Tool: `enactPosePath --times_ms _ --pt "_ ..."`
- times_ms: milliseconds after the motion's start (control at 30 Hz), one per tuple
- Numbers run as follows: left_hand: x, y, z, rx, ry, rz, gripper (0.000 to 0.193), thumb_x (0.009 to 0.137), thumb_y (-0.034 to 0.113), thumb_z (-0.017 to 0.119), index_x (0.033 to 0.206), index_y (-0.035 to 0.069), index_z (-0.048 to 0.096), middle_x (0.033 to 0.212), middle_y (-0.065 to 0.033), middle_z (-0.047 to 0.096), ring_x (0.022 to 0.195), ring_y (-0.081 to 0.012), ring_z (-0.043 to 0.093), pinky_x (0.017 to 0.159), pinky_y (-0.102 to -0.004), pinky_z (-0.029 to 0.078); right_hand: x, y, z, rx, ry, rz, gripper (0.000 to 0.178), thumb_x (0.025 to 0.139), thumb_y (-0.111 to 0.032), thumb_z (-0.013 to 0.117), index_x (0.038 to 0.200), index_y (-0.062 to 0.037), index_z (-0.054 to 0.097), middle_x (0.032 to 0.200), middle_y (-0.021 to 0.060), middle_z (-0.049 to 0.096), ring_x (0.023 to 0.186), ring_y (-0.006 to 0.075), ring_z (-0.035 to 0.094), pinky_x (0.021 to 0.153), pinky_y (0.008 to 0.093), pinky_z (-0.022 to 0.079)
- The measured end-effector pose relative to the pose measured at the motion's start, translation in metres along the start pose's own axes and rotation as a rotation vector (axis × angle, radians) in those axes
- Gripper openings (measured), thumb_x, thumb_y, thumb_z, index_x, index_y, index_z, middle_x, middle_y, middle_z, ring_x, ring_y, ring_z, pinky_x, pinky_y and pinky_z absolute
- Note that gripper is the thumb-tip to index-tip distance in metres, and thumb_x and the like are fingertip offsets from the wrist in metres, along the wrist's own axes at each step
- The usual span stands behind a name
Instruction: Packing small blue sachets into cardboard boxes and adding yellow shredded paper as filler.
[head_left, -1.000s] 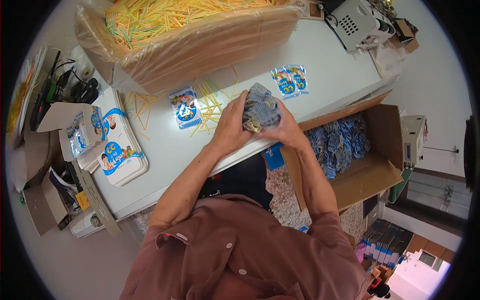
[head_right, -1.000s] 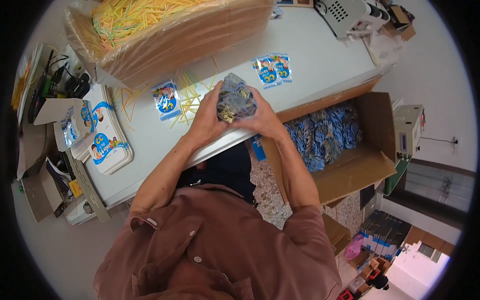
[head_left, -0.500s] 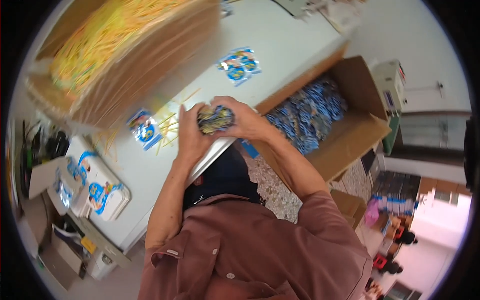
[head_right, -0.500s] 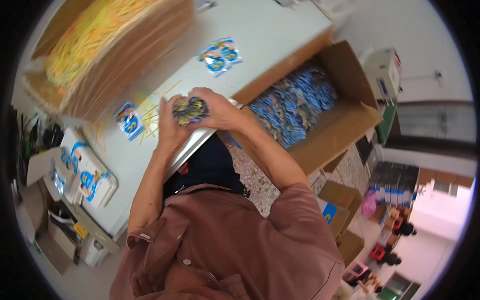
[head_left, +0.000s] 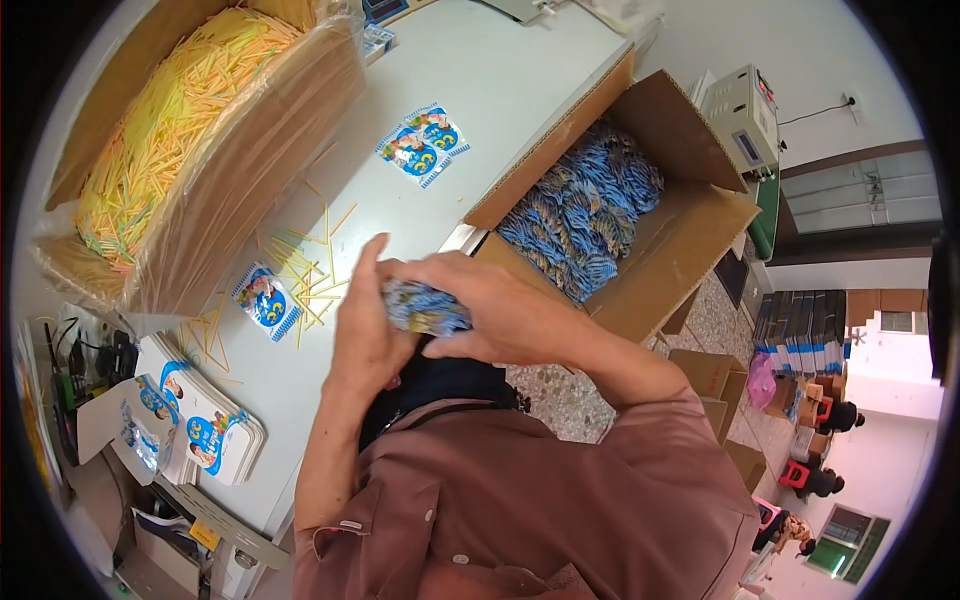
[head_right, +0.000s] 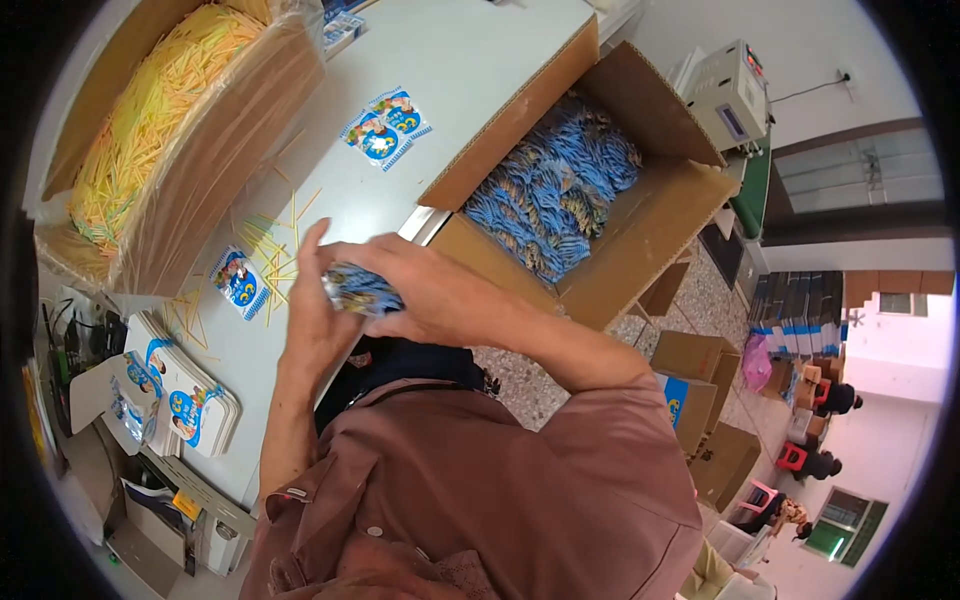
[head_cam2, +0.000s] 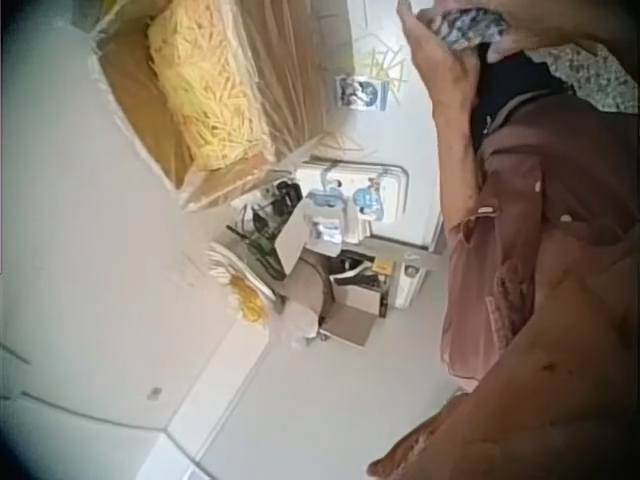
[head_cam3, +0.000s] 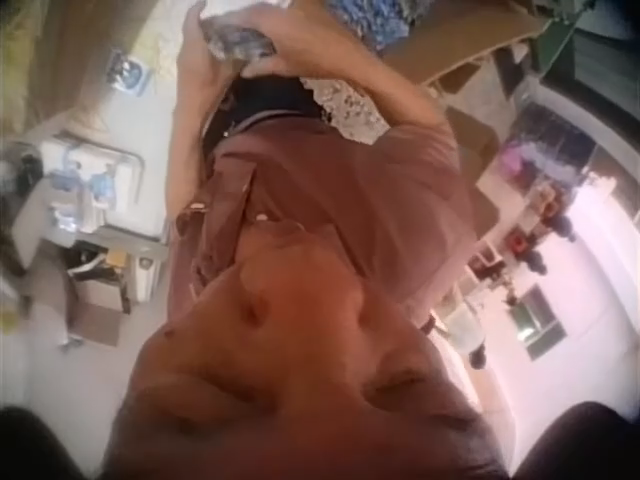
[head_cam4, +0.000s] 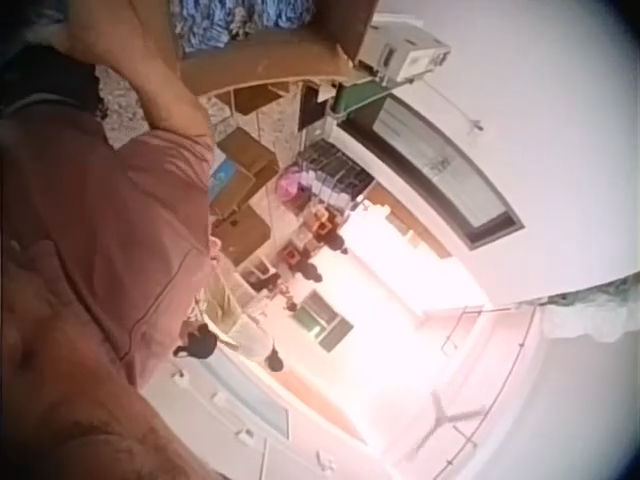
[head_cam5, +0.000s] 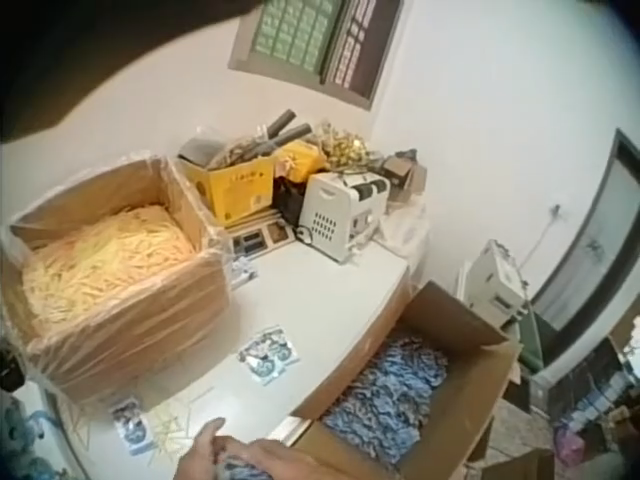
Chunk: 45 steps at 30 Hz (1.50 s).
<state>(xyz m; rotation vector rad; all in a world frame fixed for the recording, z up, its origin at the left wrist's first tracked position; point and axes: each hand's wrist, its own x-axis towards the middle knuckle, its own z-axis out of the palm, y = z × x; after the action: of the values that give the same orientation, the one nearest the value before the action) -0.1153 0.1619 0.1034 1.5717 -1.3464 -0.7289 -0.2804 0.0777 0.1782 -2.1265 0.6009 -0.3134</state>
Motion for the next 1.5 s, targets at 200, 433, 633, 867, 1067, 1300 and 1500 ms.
enactPosePath --times_ms 200,433,633,867,1067,1300,1500 --pt "0.024 0.036 0.047 -0.014 -0.106 0.195 0.097 0.067 -0.002 0.079 0.149 0.005 0.028 0.107 -0.0210 0.061 0.098 -0.0411 0.061 0.083 -0.0455 0.052 -0.044 0.016 -0.033 -0.134 0.167 0.062 0.059 0.074 -0.006 0.080 0.129 -0.0100 0.059 0.118 0.0139 0.064 0.108 0.0344 0.062 0.093 0.0392 0.050" --pt "0.068 0.033 0.116 -0.181 -0.051 0.371 0.085 0.073 0.004 0.077 0.146 0.000 0.034 0.116 -0.0164 0.060 0.109 -0.0370 0.058 0.091 -0.0430 0.050 -0.072 0.072 -0.091 -0.041 0.565 0.330 0.047 0.076 -0.004 0.082 0.119 -0.0042 0.065 0.107 0.0046 0.068 0.099 0.0111 0.060 0.089 0.0283 0.049" --pt "0.049 0.013 0.119 0.323 -0.165 0.607 0.053 0.077 0.021 0.077 0.122 0.000 0.058 0.119 -0.0125 0.060 0.123 -0.0292 0.050 0.115 -0.0496 0.029 -0.090 0.228 -0.150 -0.533 0.895 0.343 0.048 0.077 -0.008 0.080 0.122 -0.0052 0.064 0.107 0.0149 0.068 0.096 0.0255 0.066 0.089 0.0340 0.050" --pt "0.027 -0.023 0.128 0.409 -0.344 0.537 0.033 0.081 0.028 0.074 0.102 0.003 0.066 0.107 -0.0109 0.065 0.114 -0.0283 0.054 0.116 -0.0506 0.027 -0.064 0.338 -0.098 -0.617 0.876 0.486 0.053 0.074 -0.003 0.075 0.126 -0.0067 0.061 0.119 0.0222 0.062 0.111 0.0388 0.060 0.095 0.0424 0.048" --pt "0.023 -0.036 0.126 0.376 -0.436 0.475 0.037 0.081 0.026 0.074 0.108 0.002 0.066 0.116 -0.0138 0.064 0.116 -0.0299 0.055 0.114 -0.0477 0.031 -0.054 0.333 -0.127 -0.371 0.359 0.735 0.082 0.077 -0.033 0.070 0.148 -0.0054 0.038 0.150 0.0241 0.040 0.140 0.0382 0.037 0.115 0.0427 0.031" --pt "0.013 -0.026 0.109 0.153 -0.269 0.524 0.033 0.079 0.022 0.076 0.105 0.003 0.066 0.113 -0.0125 0.064 0.104 -0.0312 0.059 0.098 -0.0419 0.044 -0.047 0.303 -0.144 -0.161 0.185 0.829 0.106 0.078 -0.047 0.076 0.153 0.0042 0.022 0.158 0.0243 0.026 0.148 0.0336 0.023 0.120 0.0363 0.021" --pt "0.002 -0.004 0.028 -0.024 0.173 0.230 0.024 0.083 0.016 0.075 0.102 0.002 0.069 0.093 -0.0120 0.073 0.083 -0.0285 0.070 0.073 -0.0366 0.056 -0.027 0.187 -0.170 -0.416 0.710 0.501 0.057 0.089 -0.044 0.070 0.123 0.0021 0.063 0.116 0.0204 0.068 0.109 0.0297 0.064 0.094 0.0380 0.049"
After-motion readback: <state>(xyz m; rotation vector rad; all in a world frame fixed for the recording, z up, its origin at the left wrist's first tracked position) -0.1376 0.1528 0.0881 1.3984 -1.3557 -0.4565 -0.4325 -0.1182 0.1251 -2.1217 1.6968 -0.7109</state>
